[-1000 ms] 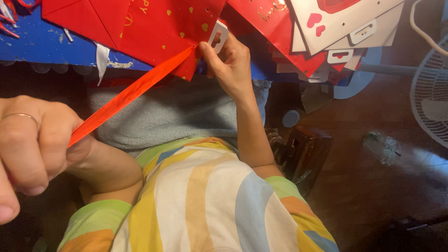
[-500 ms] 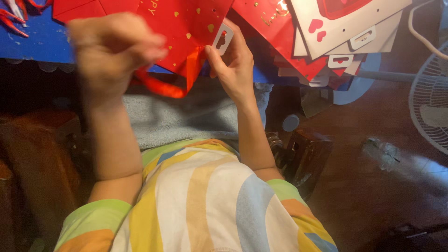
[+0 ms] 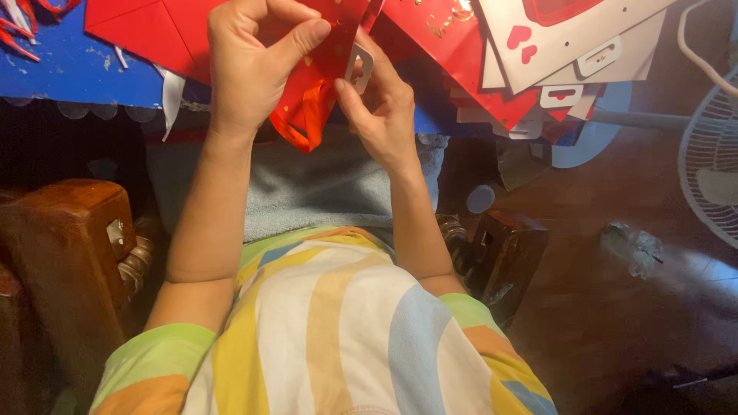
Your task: The person assembles red gift bags by threading white and red ribbons through the bag handles and tying them. The person handles multiple bags and ribbons, adjusting and securing the ribbons to complete the assembly.
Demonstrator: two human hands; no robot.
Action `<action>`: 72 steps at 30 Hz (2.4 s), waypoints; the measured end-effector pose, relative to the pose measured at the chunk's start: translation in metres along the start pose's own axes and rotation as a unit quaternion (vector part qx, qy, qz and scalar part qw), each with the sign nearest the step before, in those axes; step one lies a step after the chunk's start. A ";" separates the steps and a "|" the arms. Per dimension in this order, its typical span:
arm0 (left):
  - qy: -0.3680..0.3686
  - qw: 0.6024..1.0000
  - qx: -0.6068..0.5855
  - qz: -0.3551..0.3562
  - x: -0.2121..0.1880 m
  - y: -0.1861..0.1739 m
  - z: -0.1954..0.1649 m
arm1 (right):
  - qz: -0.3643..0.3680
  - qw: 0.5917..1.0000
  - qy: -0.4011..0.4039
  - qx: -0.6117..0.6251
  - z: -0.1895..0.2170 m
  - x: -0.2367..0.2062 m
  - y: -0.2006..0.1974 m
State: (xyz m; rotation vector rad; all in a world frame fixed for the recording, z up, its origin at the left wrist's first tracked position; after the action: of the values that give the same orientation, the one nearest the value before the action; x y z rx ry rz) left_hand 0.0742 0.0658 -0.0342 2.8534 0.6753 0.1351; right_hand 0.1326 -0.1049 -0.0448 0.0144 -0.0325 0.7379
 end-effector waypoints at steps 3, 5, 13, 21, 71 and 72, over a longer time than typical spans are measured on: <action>0.016 1.000 0.015 -0.009 -0.005 -0.002 0.001 | 0.014 1.000 -0.004 -0.018 0.001 -0.002 0.000; 0.039 0.999 0.035 -0.008 -0.008 -0.002 0.000 | 0.034 0.999 0.010 -0.013 0.001 -0.003 0.001; 0.012 1.000 0.009 -0.021 -0.013 0.000 0.007 | 0.050 0.992 0.007 -0.119 0.014 -0.006 0.002; -0.029 0.999 -0.019 -0.011 -0.005 0.005 0.009 | -0.025 0.979 0.118 0.166 0.005 -0.004 -0.015; -0.237 0.971 -0.018 0.016 0.001 0.001 0.011 | -0.182 0.983 -0.026 0.023 0.013 0.002 -0.036; -0.240 0.971 -0.004 0.020 0.000 0.001 0.010 | -0.182 0.982 -0.027 0.043 0.013 0.001 -0.038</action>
State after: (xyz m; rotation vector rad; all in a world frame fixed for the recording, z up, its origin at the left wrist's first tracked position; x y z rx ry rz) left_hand 0.0762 0.0634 -0.0441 2.7282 0.5092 -0.5273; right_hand 0.1589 -0.1323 -0.0320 0.1204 -0.0485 0.3714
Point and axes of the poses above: each hand's wrist, its own x-axis towards the middle knuckle, its own y-axis out of the palm, z = x × y, the point moved 5 cm from there along x, towards the middle knuckle, and after that the axes turned 2 degrees about -y, right-handed, at the moved point
